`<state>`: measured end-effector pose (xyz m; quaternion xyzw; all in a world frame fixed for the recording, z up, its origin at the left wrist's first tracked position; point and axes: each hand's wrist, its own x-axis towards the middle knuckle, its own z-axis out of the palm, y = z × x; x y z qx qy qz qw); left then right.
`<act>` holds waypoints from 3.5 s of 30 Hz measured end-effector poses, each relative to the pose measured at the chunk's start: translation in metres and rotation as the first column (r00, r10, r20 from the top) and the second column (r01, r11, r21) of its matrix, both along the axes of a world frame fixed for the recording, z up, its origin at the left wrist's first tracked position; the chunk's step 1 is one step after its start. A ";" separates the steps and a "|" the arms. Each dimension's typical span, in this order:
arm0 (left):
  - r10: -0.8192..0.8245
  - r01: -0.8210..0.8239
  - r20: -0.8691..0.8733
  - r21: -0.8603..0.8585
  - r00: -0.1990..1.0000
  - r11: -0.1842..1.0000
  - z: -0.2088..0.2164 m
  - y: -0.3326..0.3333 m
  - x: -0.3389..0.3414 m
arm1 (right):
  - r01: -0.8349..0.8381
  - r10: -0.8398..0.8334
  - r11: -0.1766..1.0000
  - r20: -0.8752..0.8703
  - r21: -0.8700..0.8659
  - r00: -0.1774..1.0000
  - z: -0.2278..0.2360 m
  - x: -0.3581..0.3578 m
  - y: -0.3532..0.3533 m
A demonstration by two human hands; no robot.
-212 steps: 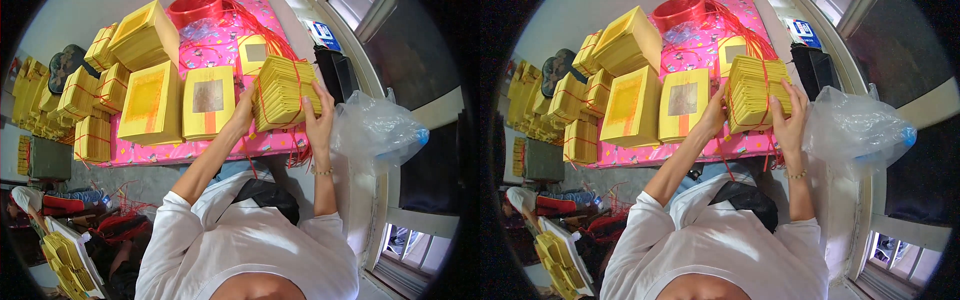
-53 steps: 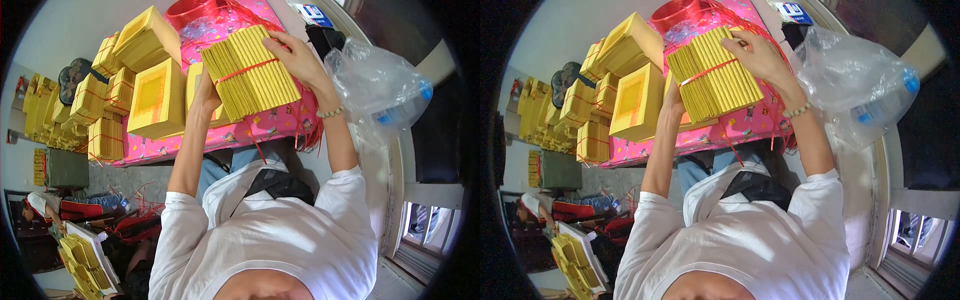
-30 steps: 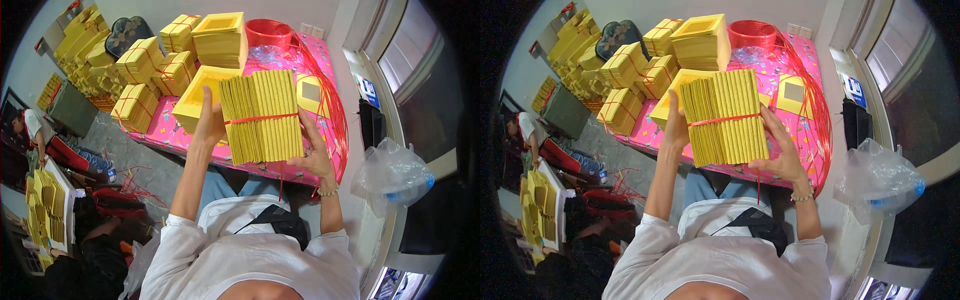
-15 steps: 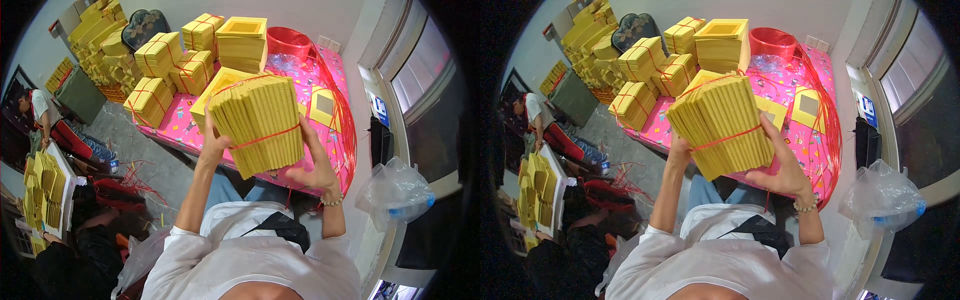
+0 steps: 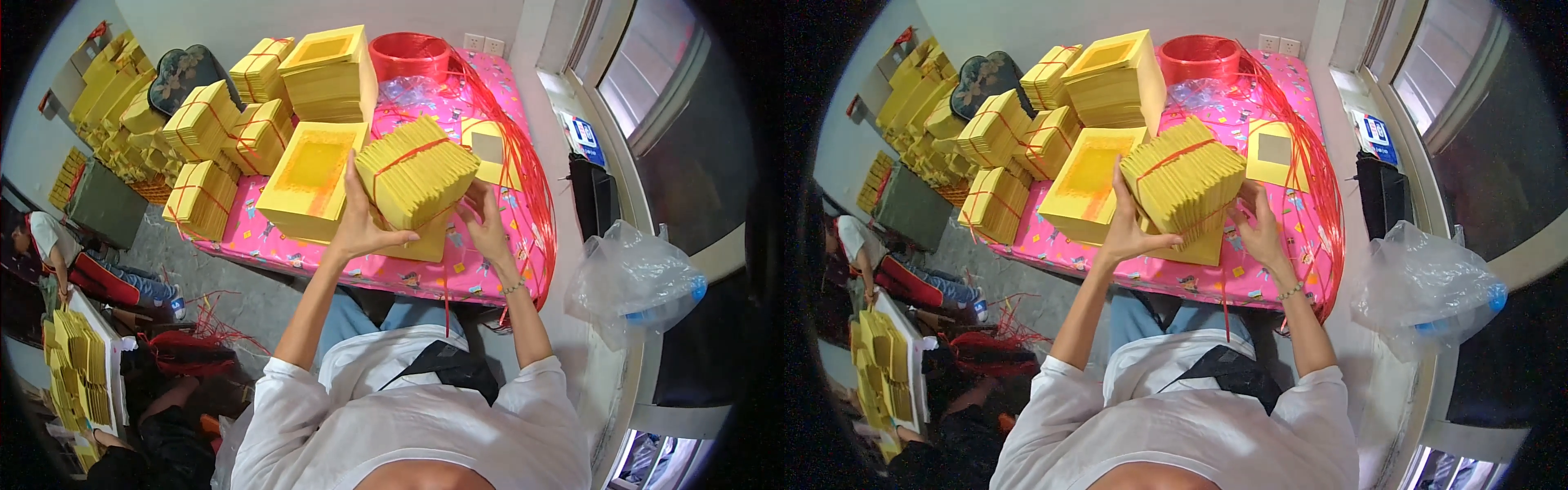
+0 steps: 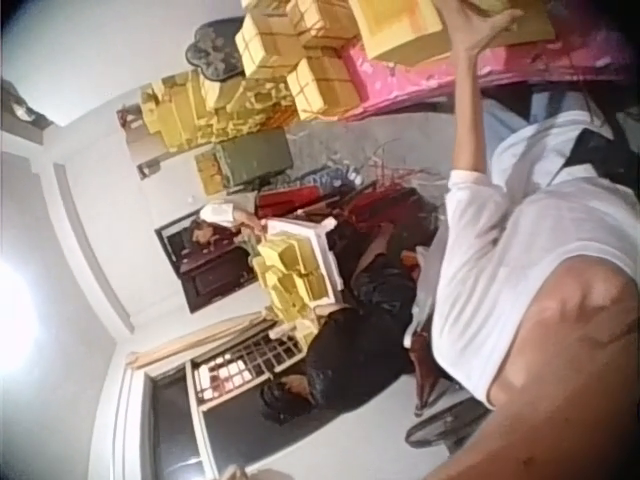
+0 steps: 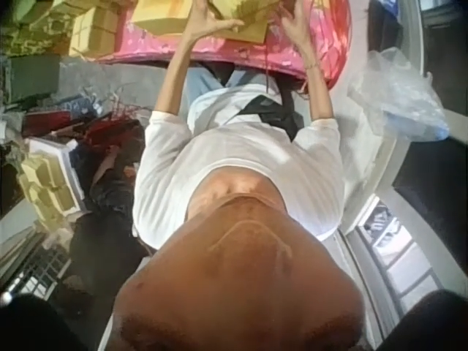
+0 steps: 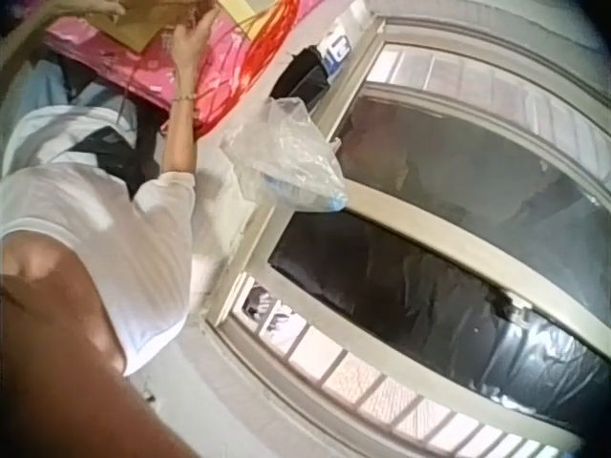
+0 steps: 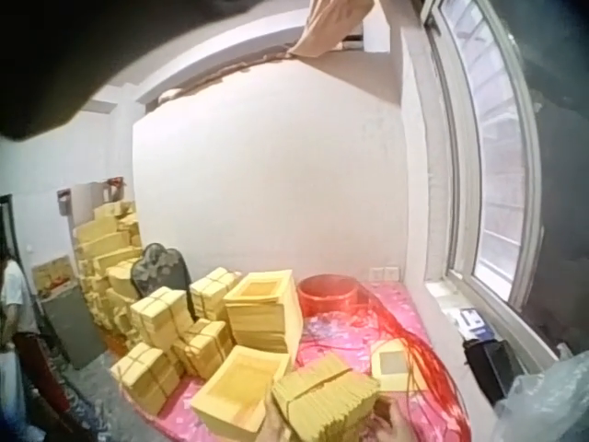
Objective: Bundling stacks of yellow paper using red string.
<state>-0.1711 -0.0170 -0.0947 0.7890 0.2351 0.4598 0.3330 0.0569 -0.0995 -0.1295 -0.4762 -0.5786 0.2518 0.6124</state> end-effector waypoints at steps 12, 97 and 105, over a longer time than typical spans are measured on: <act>0.305 -0.175 -0.255 0.429 0.917 0.886 0.120 -0.020 0.055 | -0.019 0.009 0.984 0.055 0.179 0.998 0.074 0.020 0.026; 0.194 -0.202 0.063 0.179 0.979 0.963 0.107 -0.012 0.023 | 0.011 -0.011 1.000 -0.035 0.004 0.999 0.042 0.010 0.002; 0.213 -0.212 -0.131 0.020 0.968 0.977 0.032 -0.028 -0.020 | -0.020 0.044 0.993 0.209 -0.117 0.977 0.003 0.009 -0.003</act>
